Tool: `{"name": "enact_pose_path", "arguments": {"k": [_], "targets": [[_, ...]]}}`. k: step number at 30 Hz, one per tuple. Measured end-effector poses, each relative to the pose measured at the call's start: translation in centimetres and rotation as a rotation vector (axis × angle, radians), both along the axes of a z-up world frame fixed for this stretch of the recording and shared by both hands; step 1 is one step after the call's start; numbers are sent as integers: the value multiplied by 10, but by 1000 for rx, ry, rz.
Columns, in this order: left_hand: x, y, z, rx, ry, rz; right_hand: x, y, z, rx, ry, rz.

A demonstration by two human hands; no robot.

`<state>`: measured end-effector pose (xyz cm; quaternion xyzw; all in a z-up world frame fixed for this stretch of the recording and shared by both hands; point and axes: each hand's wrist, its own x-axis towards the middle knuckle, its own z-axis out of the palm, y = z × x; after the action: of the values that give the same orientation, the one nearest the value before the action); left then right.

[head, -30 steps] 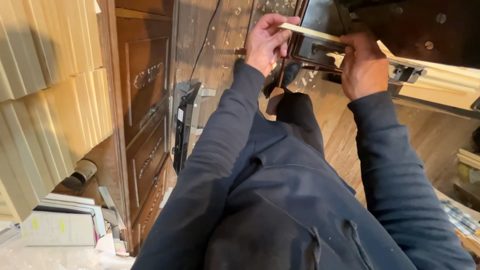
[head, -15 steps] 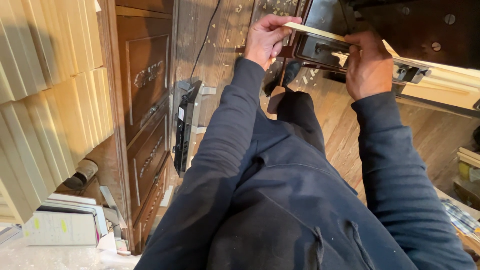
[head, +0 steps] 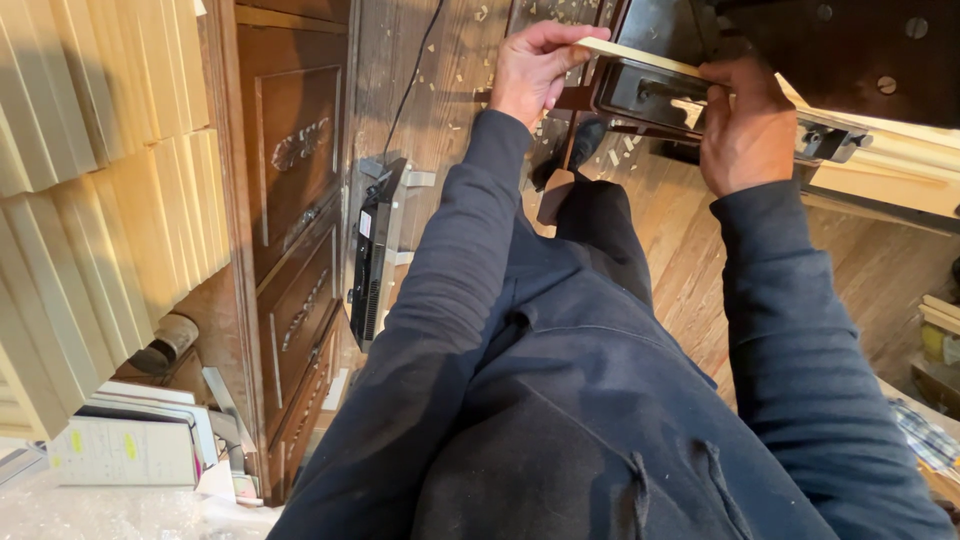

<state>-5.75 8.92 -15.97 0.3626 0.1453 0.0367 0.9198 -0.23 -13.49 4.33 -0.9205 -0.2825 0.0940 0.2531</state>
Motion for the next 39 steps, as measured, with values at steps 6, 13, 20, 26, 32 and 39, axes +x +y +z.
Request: {"name": "enact_pose_path", "arguments": {"k": [6, 13, 20, 26, 32, 39], "targets": [[0, 0, 1, 17, -31, -1, 1, 0, 3, -18, -2, -9], [-1, 6, 10, 52, -21, -16, 0, 3, 7, -11, -13, 4], [-12, 53, 77, 200, 52, 0, 3, -2, 4, -27, -5, -6], [15, 45, 156, 1124, -194, 34, 5, -3, 6, 33, -107, 25], [66, -39, 175, 1840, -162, -453, 6, -6, 1, -30, -2, -56], [93, -51, 175, 1806, -48, -621, 6, -10, 6, 121, -104, -79]]}}
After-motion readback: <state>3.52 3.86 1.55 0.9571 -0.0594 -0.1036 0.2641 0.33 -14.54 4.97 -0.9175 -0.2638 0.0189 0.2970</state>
